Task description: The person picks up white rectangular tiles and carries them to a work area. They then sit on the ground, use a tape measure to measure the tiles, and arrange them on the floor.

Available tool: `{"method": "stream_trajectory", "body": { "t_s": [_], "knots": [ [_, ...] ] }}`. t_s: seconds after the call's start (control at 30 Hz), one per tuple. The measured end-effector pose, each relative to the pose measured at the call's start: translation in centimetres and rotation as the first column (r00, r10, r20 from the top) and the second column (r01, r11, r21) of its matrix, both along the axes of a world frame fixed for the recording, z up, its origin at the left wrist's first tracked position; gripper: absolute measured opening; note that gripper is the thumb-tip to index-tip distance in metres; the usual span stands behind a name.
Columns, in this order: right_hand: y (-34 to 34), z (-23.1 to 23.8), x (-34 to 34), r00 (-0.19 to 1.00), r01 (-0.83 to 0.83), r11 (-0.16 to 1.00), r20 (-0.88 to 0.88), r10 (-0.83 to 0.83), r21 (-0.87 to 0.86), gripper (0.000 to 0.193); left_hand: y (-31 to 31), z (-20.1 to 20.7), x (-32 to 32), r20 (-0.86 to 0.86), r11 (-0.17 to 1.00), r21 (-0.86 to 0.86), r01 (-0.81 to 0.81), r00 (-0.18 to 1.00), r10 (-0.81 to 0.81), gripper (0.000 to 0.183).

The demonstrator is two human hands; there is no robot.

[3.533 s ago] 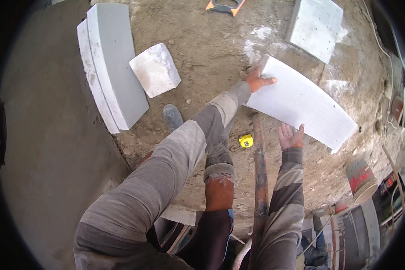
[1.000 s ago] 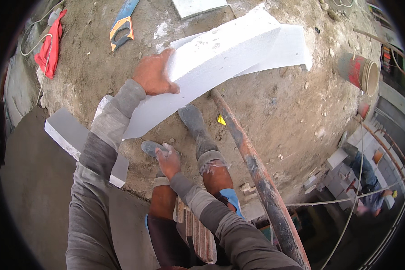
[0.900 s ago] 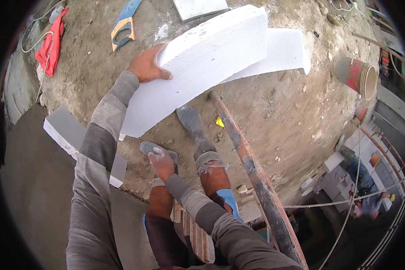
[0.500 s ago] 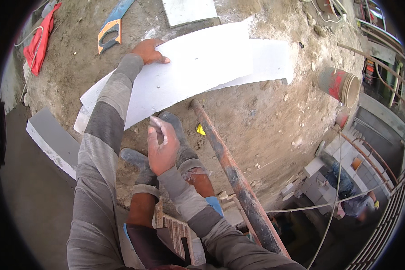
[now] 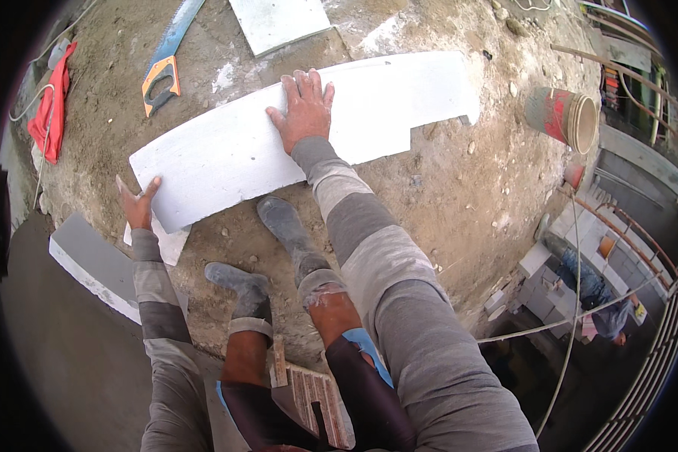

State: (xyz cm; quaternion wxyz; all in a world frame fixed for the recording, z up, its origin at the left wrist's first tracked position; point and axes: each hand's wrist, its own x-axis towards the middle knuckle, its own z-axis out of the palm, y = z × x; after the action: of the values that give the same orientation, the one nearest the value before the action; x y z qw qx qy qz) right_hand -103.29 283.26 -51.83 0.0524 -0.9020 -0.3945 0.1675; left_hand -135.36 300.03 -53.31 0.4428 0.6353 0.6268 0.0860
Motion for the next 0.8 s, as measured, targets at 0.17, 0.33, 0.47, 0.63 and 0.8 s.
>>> {"method": "stream_trajectory", "body": {
  "t_s": [0.17,0.33,0.47,0.63,0.8],
  "knots": [
    [-0.6,0.2,1.7,1.0,-0.012,1.0,0.016,0.012,-0.028,0.064,-2.6,-2.9,-1.0,0.291,0.712,-0.691,-0.128,0.852,0.436,0.07],
    [-4.1,0.0,9.1,0.99,0.03,0.987,0.14,-0.008,-0.161,0.069,-6.6,-2.2,8.1,0.427,0.726,-0.686,-0.055,0.777,0.462,0.066],
    [-6.4,-3.1,15.0,0.974,-0.004,0.955,0.217,0.071,-0.296,0.066,-11.5,-2.9,13.1,0.564,0.761,-0.648,-0.01,0.665,0.489,0.065],
    [-17.5,-6.6,28.3,0.901,-0.156,0.981,0.39,0.189,-0.115,0.064,-14.0,-1.3,13.9,0.216,0.921,-0.381,0.077,0.976,0.008,0.086],
    [-12.4,-7.0,18.9,0.936,0.201,0.962,0.327,-0.133,-0.184,0.063,-10.3,2.6,-9.8,-0.449,0.898,0.387,-0.211,0.807,0.383,0.092]
  ]
}}
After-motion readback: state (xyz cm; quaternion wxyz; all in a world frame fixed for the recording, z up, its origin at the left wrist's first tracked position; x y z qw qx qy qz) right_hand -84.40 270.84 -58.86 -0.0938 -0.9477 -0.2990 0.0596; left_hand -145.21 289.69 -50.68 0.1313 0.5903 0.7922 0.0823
